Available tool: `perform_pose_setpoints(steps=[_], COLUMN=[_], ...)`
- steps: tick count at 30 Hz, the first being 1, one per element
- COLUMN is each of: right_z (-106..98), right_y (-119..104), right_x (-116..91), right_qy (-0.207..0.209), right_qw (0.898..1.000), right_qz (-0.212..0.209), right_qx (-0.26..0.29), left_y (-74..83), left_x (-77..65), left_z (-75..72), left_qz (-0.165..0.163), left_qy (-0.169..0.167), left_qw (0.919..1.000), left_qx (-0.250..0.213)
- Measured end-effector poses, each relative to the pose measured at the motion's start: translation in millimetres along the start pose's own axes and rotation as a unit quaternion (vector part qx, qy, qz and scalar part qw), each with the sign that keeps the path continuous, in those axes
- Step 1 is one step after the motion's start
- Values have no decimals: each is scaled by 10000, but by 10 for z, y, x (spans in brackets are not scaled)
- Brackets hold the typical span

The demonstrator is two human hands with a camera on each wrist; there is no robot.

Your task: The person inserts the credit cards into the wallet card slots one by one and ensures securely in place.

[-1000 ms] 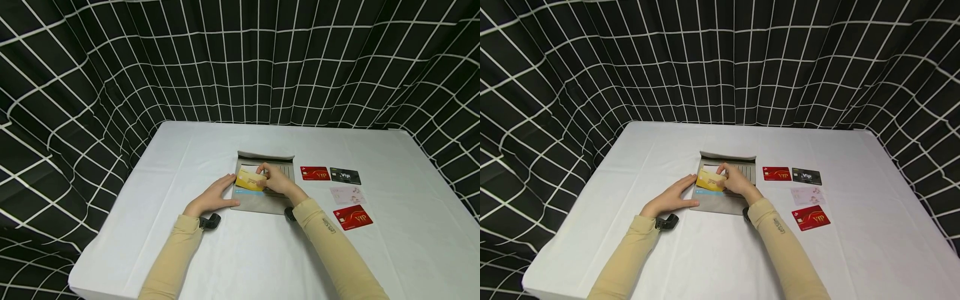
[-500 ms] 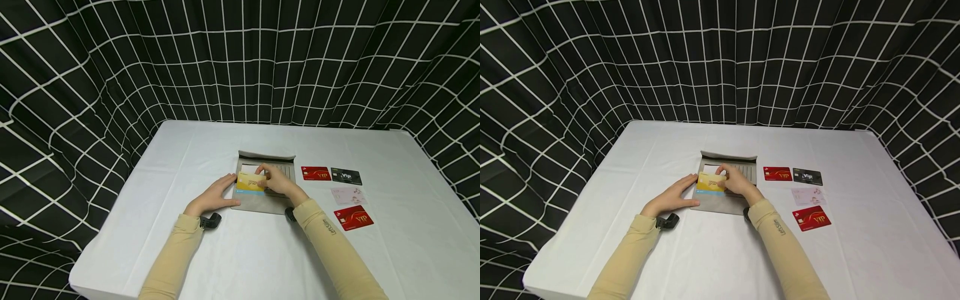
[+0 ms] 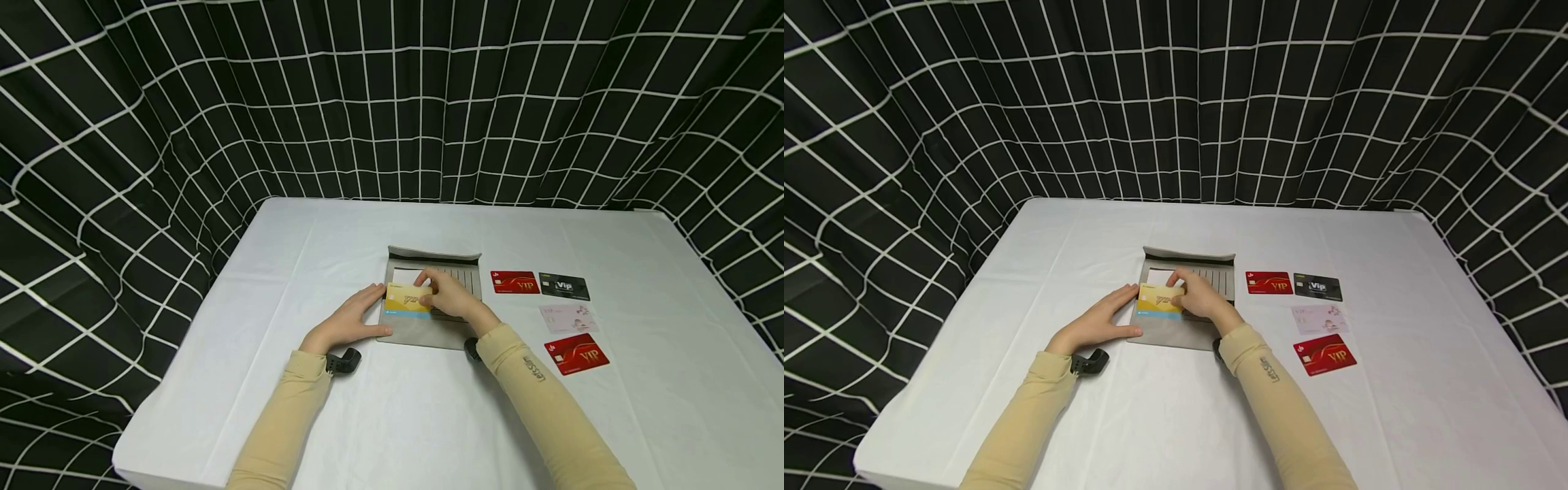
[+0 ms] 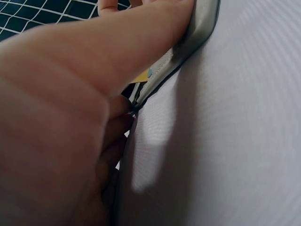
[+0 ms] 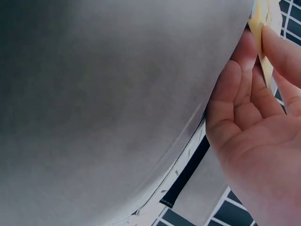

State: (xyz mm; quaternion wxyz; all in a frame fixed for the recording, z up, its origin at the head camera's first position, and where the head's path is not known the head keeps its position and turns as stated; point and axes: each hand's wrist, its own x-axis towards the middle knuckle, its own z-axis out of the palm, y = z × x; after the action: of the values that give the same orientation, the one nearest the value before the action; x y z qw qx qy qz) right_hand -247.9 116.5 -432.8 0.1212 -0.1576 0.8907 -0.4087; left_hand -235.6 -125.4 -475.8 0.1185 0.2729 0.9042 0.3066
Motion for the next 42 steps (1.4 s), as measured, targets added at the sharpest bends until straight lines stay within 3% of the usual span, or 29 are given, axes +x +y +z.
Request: perform_pose_setpoints(steps=[9,18,29,36,42], right_z=[5,8,-7,24,29], right_y=[-27,17,39,48,19], right_x=[-15,-58,-71,-73,-100], right_qy=[-139,-190,-566,-731,-949], right_qw=[9998,9993,9966,9925,9909], right_qz=[23,-222,-307,-587,-367], right_qx=[-152,-245,-514,-780,-880], left_y=[8,4,8,7,8], left_x=[-2,-5,-11,-14,-12], left_z=[0,-5,-8,-4,-5], left_qz=[44,39,76,79,90], left_qy=[45,45,39,49,45], left_qw=[10000,10000,10000,10000,9999], left_qx=[-21,62,-12,-6,-3])
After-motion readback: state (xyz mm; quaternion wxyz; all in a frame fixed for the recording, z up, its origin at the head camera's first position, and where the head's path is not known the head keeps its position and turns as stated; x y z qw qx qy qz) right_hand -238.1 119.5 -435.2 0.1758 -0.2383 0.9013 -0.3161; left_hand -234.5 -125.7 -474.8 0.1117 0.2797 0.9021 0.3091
